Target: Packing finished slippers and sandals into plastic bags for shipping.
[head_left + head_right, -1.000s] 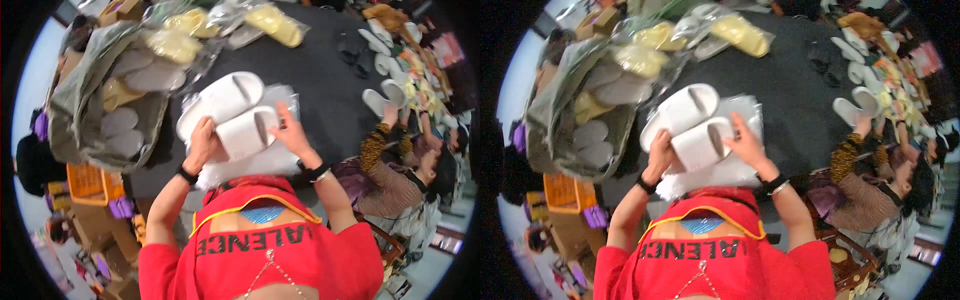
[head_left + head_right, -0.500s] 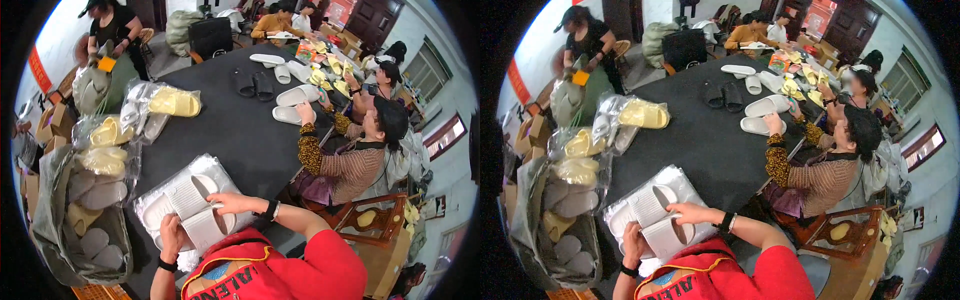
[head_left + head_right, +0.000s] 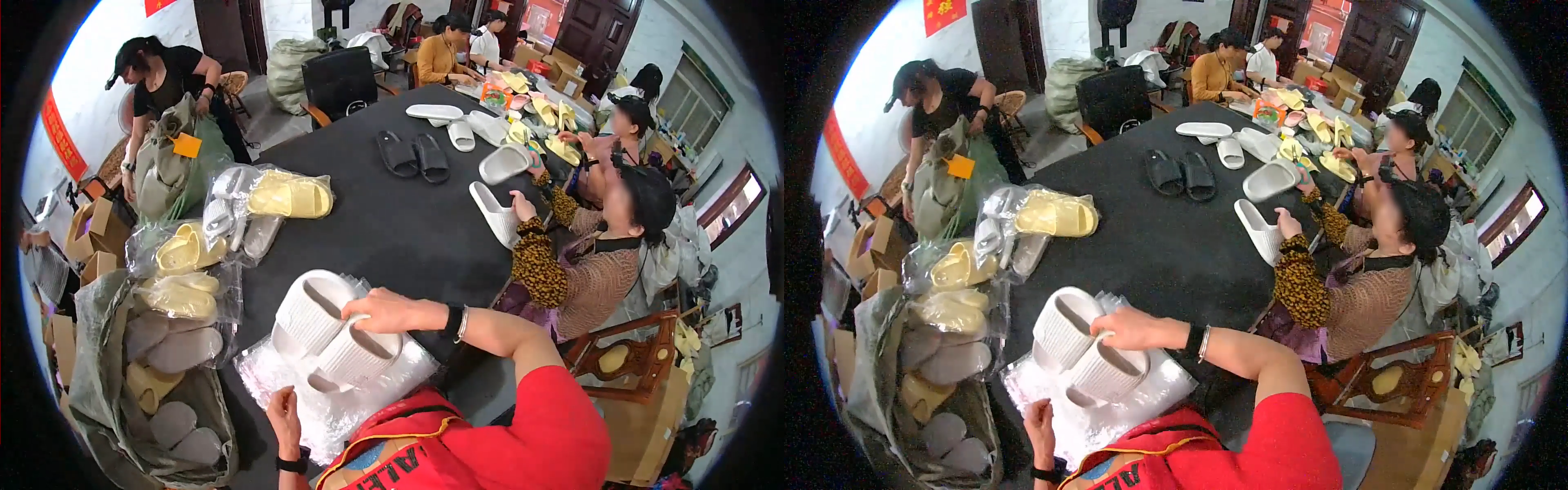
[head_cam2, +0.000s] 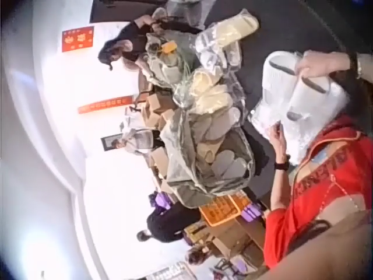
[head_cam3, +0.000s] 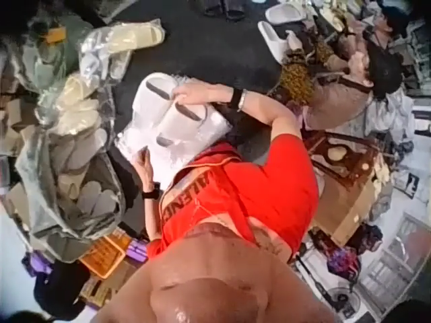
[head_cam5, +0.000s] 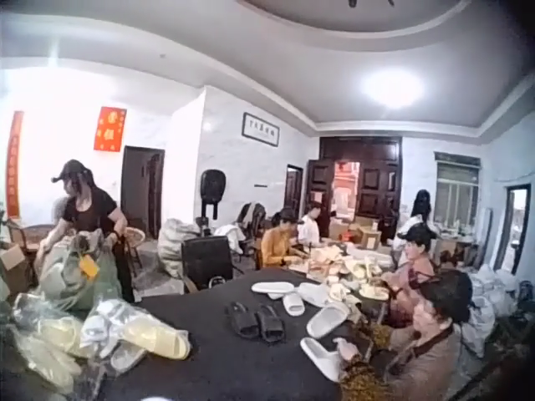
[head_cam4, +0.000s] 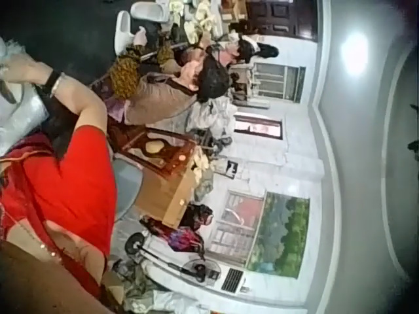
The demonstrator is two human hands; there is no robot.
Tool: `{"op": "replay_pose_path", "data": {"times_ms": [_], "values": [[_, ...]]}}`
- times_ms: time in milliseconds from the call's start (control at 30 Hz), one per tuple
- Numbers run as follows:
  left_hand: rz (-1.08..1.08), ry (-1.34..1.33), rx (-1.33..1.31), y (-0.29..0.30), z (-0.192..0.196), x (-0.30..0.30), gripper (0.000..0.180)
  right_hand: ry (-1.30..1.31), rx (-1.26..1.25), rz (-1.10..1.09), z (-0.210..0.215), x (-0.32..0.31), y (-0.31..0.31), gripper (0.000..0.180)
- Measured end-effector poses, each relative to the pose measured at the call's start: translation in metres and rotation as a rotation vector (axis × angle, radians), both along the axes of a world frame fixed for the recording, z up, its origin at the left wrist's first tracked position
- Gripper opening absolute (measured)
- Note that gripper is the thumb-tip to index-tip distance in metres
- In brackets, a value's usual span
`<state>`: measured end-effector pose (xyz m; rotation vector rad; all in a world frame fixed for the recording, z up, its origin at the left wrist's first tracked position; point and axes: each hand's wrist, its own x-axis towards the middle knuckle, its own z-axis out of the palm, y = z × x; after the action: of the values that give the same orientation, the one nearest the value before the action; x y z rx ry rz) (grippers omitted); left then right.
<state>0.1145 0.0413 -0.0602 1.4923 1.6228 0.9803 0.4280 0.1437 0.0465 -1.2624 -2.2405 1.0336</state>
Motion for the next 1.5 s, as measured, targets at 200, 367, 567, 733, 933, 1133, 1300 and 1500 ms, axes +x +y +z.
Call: {"op": "replay_pose_path", "data": {"times_ms": [200, 367, 567, 733, 933, 1133, 1300, 1500], "values": [[0.005, 0.017, -0.185, -0.020, -0.028, -0.006, 0.018, 0.076, 0.473, -0.517, 0.016, 0.082, 0.068, 0.027], [-0.074, -0.028, -0.296, -0.040, -0.039, -0.008, 0.020, 0.392, 0.576, -1.125, 0.024, 0.166, 0.119, 0.070], [-0.089, 0.067, -0.242, -0.043, -0.043, -0.009, 0.021, 0.326, 0.364, -0.892, -0.062, 0.105, 0.091, 0.061], [-0.152, 0.207, -0.108, -0.032, -0.050, -0.013, 0.019, 0.097, 0.236, -0.653, -0.125, 0.020, 0.034, 0.047], [-0.132, 0.288, -0.026, -0.009, -0.017, -0.038, 0.018, -0.158, 0.355, -0.164, -0.154, -0.032, -0.050, 0.044], [0.205, 0.209, 0.037, -0.002, 0.001, -0.102, 0.018, -0.336, 0.253, -0.006, -0.182, -0.030, -0.089, 0.051], [0.737, 0.475, 0.072, -0.010, -0.011, -0.184, 0.029, -0.372, 0.273, -0.017, -0.198, -0.021, -0.106, 0.055], [0.830, 0.655, -0.328, -0.045, -0.039, -0.255, 0.029, -0.381, 0.272, -0.003, -0.214, -0.024, -0.109, 0.055]]}}
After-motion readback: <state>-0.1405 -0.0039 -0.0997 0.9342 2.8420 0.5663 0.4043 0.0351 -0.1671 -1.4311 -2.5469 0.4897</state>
